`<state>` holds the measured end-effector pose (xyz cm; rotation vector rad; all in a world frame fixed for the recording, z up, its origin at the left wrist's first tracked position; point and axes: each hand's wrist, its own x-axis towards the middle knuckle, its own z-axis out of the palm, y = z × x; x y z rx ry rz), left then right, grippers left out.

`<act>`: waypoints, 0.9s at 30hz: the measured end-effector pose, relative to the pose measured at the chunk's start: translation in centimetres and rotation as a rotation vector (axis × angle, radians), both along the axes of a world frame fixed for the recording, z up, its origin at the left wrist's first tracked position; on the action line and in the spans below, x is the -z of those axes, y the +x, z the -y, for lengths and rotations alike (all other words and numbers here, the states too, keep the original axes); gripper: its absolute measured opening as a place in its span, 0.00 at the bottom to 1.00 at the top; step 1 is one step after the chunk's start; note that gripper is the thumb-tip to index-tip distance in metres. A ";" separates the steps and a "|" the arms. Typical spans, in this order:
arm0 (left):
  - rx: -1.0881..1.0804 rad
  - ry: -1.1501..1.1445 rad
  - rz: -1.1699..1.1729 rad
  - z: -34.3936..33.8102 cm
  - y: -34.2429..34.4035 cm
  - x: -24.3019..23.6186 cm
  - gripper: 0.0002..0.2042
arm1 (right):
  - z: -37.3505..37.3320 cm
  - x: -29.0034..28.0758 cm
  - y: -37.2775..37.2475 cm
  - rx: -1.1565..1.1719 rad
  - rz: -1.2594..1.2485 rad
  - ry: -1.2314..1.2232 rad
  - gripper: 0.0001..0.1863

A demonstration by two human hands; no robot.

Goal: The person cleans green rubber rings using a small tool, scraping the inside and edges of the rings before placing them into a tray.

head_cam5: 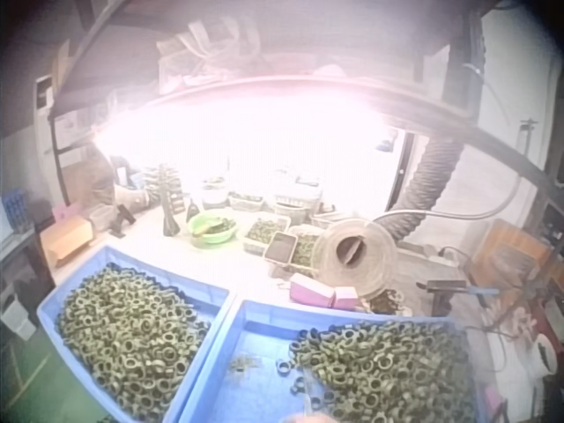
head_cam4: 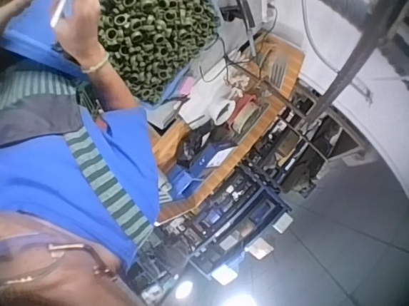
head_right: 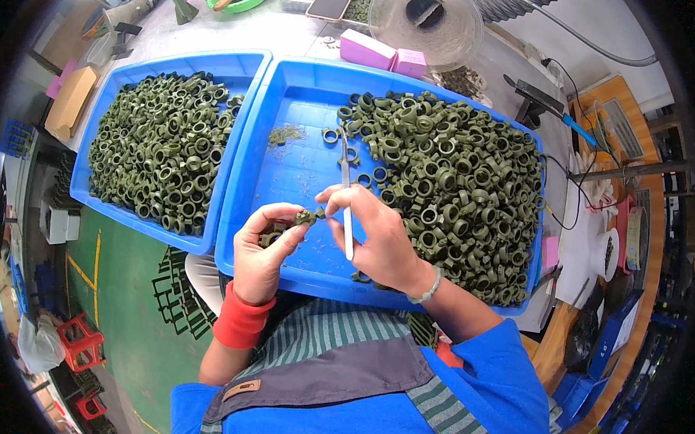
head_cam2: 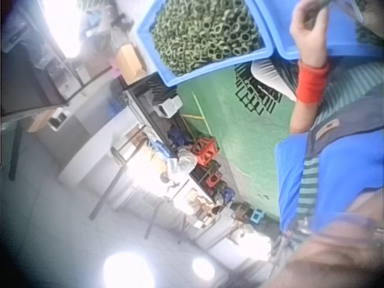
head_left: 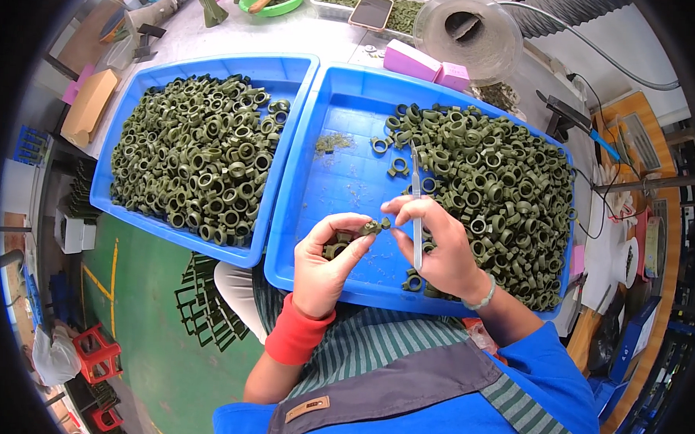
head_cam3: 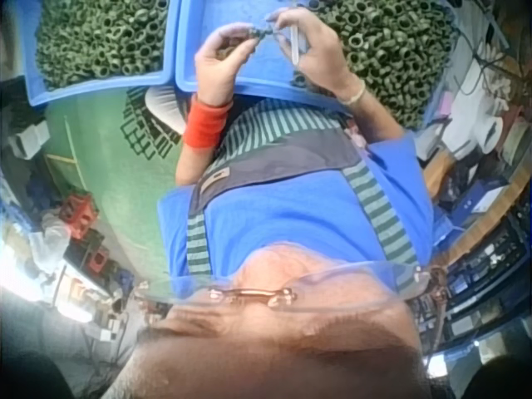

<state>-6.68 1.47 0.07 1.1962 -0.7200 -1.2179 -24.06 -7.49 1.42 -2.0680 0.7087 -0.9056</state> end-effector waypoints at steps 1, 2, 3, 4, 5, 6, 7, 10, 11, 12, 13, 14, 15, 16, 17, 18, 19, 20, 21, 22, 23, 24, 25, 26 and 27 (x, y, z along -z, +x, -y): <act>-0.018 -0.020 0.034 -0.1 0.0 0.0 0.11 | 0.5 0.2 -0.1 0.034 -0.070 -0.070 0.15; -0.019 -0.019 0.035 -0.1 0.0 0.0 0.11 | 1.1 0.5 -0.3 0.068 -0.139 -0.140 0.15; -0.021 -0.024 0.049 -0.1 0.1 0.1 0.11 | 1.6 1.0 -0.7 0.101 -0.216 -0.145 0.15; -0.019 -0.031 0.059 0.0 0.1 0.1 0.10 | 2.0 1.7 -1.2 0.133 -0.326 -0.244 0.15; -0.013 -0.033 0.058 0.0 0.1 0.1 0.10 | 2.4 3.1 -2.2 0.096 -0.450 -0.228 0.15; -0.009 -0.022 0.050 0.0 0.1 0.1 0.10 | 2.6 4.0 -2.9 0.057 -0.574 -0.211 0.14; -0.009 -0.009 0.042 0.0 0.1 0.2 0.10 | 2.4 3.9 -2.9 0.058 -0.576 -0.210 0.14; -0.049 0.082 -0.140 0.2 0.8 0.4 0.10 | 1.7 3.4 -2.6 0.011 -0.631 -0.235 0.14; -0.057 0.104 -0.227 0.1 1.0 0.5 0.12 | 1.6 3.1 -2.4 0.006 -0.636 -0.230 0.13; -0.059 0.104 -0.228 0.2 1.2 0.2 0.12 | 1.6 3.0 -2.3 0.000 -0.640 -0.226 0.13; -0.073 0.180 -0.369 0.4 1.4 -0.5 0.13 | 1.6 3.1 -2.3 0.001 -0.642 -0.227 0.13; -0.088 0.257 -0.509 0.5 1.5 -0.8 0.14 | 1.5 3.2 -2.3 0.006 -0.598 -0.189 0.12; -0.073 0.262 -0.541 0.6 1.8 -0.7 0.13 | 1.5 3.3 -2.3 0.011 -0.554 -0.150 0.11; -0.074 0.261 -0.542 0.4 2.0 -0.4 0.13 | 1.5 3.3 -2.3 0.010 -0.555 -0.151 0.11; -0.041 0.212 -0.601 0.2 2.2 0.0 0.11 | 1.6 3.2 -2.2 0.009 -0.518 -0.119 0.11; -0.007 0.163 -0.659 0.1 2.4 0.3 0.09 | 1.6 3.2 -2.1 0.008 -0.481 -0.088 0.10; -0.012 0.162 -0.659 0.1 2.6 0.5 0.09 | 1.6 2.9 -1.9 0.004 -0.481 -0.088 0.10; 0.030 0.202 -0.625 0.1 2.7 0.6 0.08 | 1.7 2.5 -1.6 -0.004 -0.437 -0.068 0.11; 0.072 0.241 -0.591 0.0 2.8 0.7 0.06 | 1.7 2.2 -1.4 -0.012 -0.393 -0.048 0.11; 0.072 0.241 -0.592 0.1 2.8 0.6 0.06 | 1.7 2.2 -1.3 -0.011 -0.394 -0.048 0.11; 0.069 0.275 -0.565 0.2 2.7 0.5 0.06 | 1.6 2.2 -1.2 0.029 -0.427 -0.056 0.13; 0.065 0.310 -0.537 0.2 2.6 0.3 0.06 | 1.6 2.2 -1.2 0.069 -0.460 -0.064 0.14; 0.068 0.311 -0.538 0.4 2.5 -0.1 0.06 | 1.4 2.3 -1.3 0.071 -0.461 -0.062 0.14; 0.044 0.292 -0.571 0.6 2.3 -0.6 0.05 | 1.3 2.5 -1.5 0.018 -0.524 -0.077 0.15; 0.019 0.273 -0.604 0.8 2.1 -0.9 0.05 | 1.3 2.7 -1.6 -0.034 -0.587 -0.091 0.16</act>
